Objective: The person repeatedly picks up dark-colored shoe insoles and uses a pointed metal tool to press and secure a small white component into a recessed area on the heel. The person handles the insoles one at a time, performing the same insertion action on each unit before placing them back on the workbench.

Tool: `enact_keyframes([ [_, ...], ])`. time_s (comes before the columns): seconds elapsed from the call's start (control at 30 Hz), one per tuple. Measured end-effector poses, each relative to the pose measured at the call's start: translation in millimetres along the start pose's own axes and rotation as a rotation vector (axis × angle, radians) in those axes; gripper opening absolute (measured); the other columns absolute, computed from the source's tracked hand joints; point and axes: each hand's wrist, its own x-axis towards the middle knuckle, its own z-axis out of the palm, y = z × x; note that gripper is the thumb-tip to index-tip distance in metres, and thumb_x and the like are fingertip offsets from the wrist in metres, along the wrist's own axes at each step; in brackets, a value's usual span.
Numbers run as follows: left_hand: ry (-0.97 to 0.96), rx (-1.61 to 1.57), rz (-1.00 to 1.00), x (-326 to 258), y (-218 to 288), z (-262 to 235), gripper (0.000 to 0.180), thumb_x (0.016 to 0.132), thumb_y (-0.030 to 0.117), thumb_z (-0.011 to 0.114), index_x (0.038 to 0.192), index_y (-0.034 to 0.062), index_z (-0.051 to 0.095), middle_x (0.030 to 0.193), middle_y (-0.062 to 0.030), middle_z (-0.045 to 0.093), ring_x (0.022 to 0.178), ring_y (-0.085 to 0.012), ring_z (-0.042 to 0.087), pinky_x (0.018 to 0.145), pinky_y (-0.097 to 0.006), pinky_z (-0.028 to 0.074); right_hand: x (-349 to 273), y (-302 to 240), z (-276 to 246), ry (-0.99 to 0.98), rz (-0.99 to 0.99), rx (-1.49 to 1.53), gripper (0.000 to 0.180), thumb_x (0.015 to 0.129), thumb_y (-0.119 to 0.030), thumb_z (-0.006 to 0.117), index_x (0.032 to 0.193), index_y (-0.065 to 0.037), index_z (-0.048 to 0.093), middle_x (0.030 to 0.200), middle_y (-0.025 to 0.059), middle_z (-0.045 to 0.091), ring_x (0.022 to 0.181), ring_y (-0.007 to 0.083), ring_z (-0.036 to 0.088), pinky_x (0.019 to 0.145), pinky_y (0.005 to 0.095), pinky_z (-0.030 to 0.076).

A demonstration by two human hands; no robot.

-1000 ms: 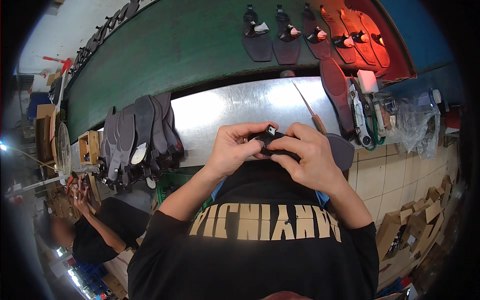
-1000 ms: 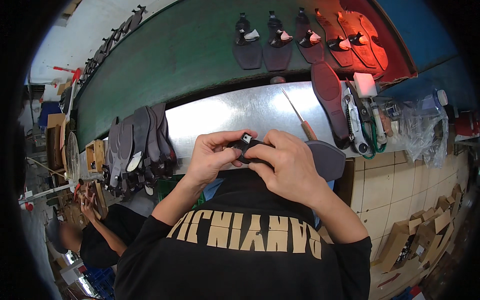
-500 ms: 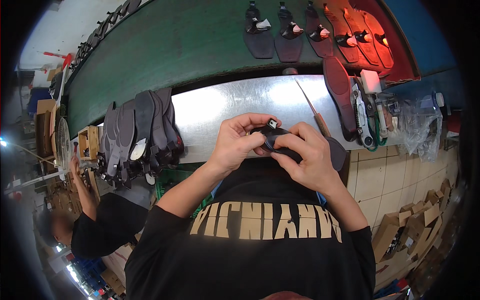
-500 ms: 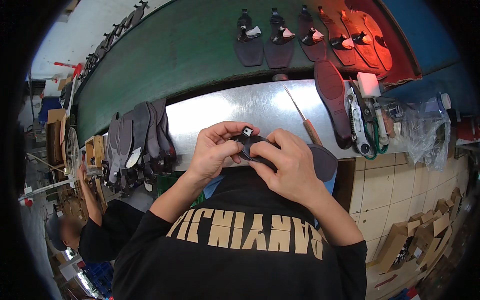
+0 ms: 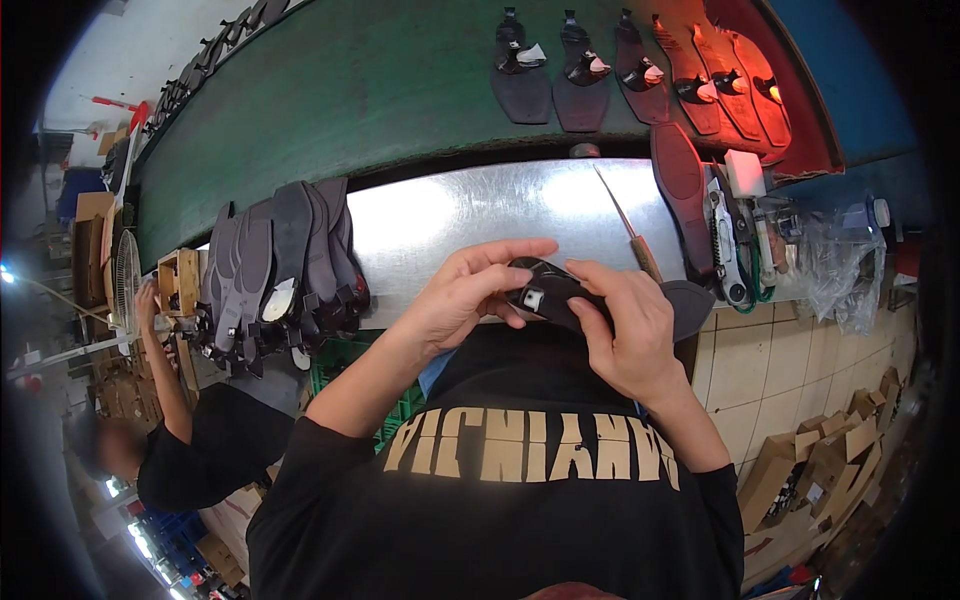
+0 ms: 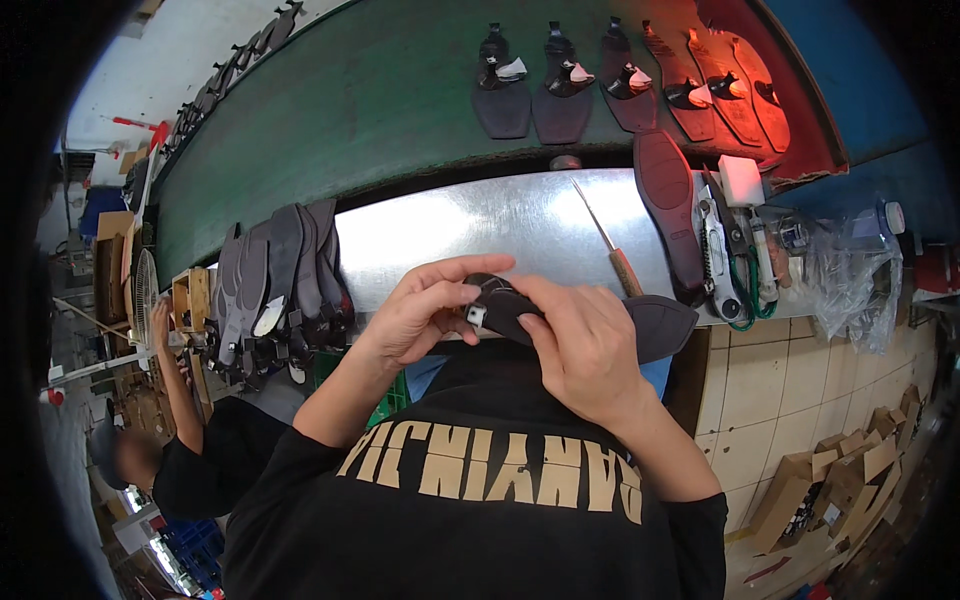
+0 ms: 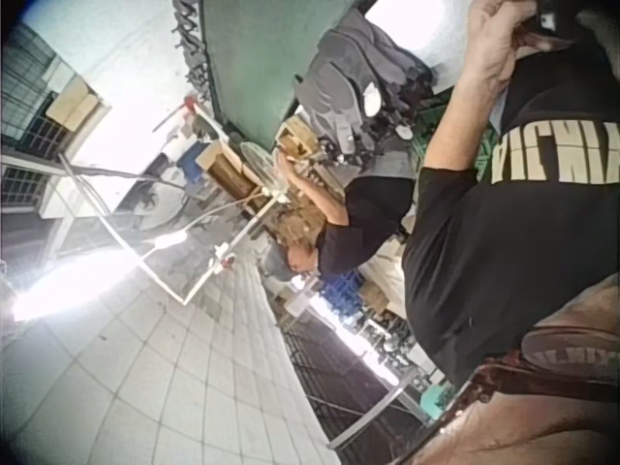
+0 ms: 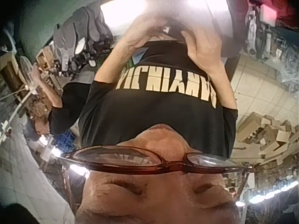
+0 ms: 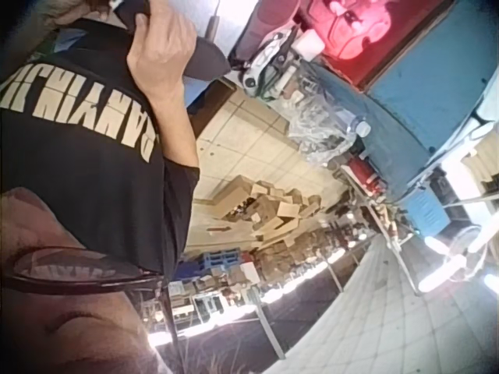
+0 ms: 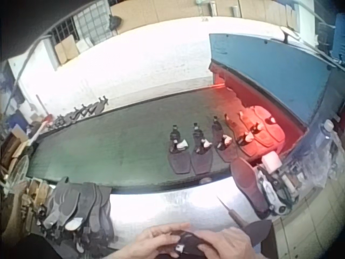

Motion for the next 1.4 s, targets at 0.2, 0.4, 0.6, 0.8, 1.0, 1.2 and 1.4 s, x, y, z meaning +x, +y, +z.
enact_keyframes([
  [0.2,0.006,0.075,-0.077,-0.2,-2.9,-1.7,0.032,0.087,0.006,0.054,0.117,-0.0035,0.058,0.103,-0.009,0.065,0.087,-0.0125,0.065,0.07,-0.027,0.058,-3.0,-2.5,-0.7,0.007,0.07,0.045,0.031,0.075,-0.003,0.072,0.103,-0.005,0.06,0.073,0.0071,0.064,0.062,0.0238,0.06,0.058,0.0339,0.043],
  [0.4,0.046,0.167,-0.023,1.2,-9.3,-0.3,0.027,0.086,0.003,0.056,0.112,-0.0027,0.061,0.098,-0.0081,0.066,0.08,-0.0102,0.064,0.071,-0.025,0.057,-5.9,-1.3,2.4,-0.011,0.105,0.06,0.029,0.075,-0.005,0.074,0.101,-0.005,0.061,0.074,0.0073,0.065,0.062,0.0236,0.06,0.058,0.0334,0.045],
  [0.6,0.075,0.211,0.016,1.7,-12.0,5.1,0.02,0.086,0.005,0.062,0.104,-0.0025,0.065,0.091,-0.0073,0.069,0.072,-0.0078,0.064,0.067,-0.022,0.055,-6.1,-2.3,3.8,-0.045,0.206,0.127,0.022,0.076,-0.006,0.073,0.096,-0.004,0.063,0.076,0.0096,0.066,0.067,0.0254,0.064,0.059,0.0336,0.049],
  [0.8,0.084,0.255,0.071,2.0,-16.2,5.8,0.011,0.085,0.006,0.067,0.094,-0.0001,0.065,0.086,-0.006,0.068,0.07,-0.0064,0.062,0.061,-0.02,0.051,-3.8,-0.3,1.3,-0.134,0.346,0.282,0.015,0.078,-0.009,0.072,0.088,-0.002,0.064,0.075,0.0116,0.065,0.066,0.0267,0.064,0.056,0.0339,0.048],
  [1.0,0.148,0.351,0.256,-5.4,-10.9,6.4,0.008,0.084,0.005,0.069,0.086,0.0013,0.063,0.08,-0.0023,0.066,0.067,-0.0048,0.058,0.06,-0.02,0.048,11.9,1.3,-3.0,-0.266,0.27,0.173,0.017,0.076,-0.012,0.073,0.088,-0.004,0.064,0.085,0.0115,0.065,0.079,0.0263,0.065,0.066,0.0342,0.049],
  [1.2,0.523,-0.021,0.442,-4.6,-10.7,-27.2,0.012,0.088,0.007,0.063,0.097,-0.0003,0.064,0.088,-0.0044,0.064,0.07,-0.0098,0.06,0.06,-0.023,0.054,34.2,7.1,-3.4,0.265,-0.135,-0.041,0.037,0.074,-0.009,0.073,0.109,-0.002,0.064,0.114,0.0167,0.059,0.107,0.035,0.058,0.093,0.0454,0.044],
  [1.4,0.422,-0.343,0.055,1.6,-37.2,-54.7,0.038,0.09,0.013,0.054,0.125,-0.0039,0.054,0.119,-0.0167,0.059,0.098,-0.0256,0.065,0.072,-0.031,0.061,-7.7,70.2,25.3,0.134,0.284,-0.512,0.033,0.082,-0.003,0.062,0.115,-0.001,0.062,0.098,0.0139,0.057,0.088,0.0313,0.055,0.079,0.0414,0.044],
])
